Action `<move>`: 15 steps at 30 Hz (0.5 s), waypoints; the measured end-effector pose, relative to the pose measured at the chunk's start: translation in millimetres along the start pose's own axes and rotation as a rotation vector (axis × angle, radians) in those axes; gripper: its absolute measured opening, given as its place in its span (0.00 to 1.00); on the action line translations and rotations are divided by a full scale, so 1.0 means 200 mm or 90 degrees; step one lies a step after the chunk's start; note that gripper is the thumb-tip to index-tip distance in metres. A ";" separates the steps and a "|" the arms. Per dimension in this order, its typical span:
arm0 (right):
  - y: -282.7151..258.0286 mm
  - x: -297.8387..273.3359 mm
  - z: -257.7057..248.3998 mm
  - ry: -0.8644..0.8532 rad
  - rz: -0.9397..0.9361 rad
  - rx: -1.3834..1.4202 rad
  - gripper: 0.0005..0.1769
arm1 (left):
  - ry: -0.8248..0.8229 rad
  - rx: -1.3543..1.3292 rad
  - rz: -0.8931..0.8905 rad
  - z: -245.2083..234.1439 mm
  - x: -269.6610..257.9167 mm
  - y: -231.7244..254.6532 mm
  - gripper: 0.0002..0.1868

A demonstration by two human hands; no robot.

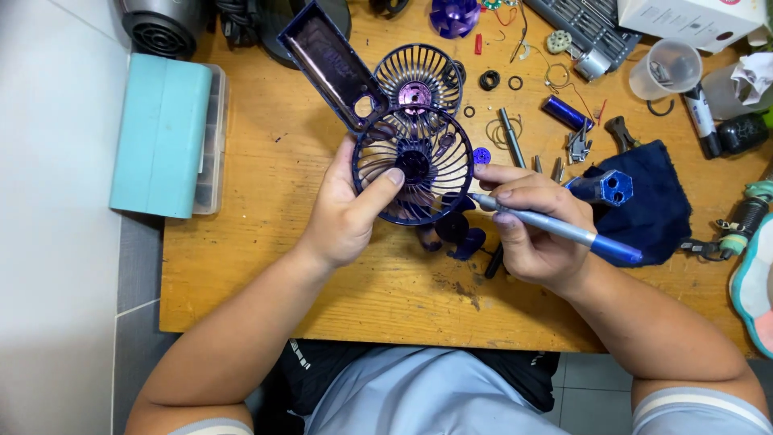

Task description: Marking and manipulating components of a small handheld fan for repair

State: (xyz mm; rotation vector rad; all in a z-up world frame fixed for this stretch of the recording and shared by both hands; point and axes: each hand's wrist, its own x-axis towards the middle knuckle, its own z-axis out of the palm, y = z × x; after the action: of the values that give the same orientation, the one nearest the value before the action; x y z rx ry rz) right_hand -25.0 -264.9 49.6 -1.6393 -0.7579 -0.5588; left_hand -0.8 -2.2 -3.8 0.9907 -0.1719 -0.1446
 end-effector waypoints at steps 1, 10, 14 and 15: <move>-0.01 0.00 0.01 -0.003 -0.003 -0.005 0.08 | 0.000 -0.001 0.003 -0.01 0.00 -0.01 0.32; -0.01 0.01 0.01 0.000 -0.007 -0.015 0.08 | -0.009 0.008 0.011 -0.03 0.01 -0.02 0.34; 0.02 0.00 0.00 0.012 -0.004 -0.013 0.08 | -0.010 0.031 0.003 -0.03 0.00 -0.01 0.34; 0.00 0.01 0.00 0.012 -0.004 -0.021 0.08 | -0.016 0.026 0.002 -0.03 0.01 -0.01 0.34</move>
State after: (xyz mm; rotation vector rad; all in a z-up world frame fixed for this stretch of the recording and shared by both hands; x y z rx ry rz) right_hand -23.4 -264.4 49.9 -1.6597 -0.7439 -0.5934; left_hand 2.1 0.3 -8.1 1.0296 -0.1997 -0.1513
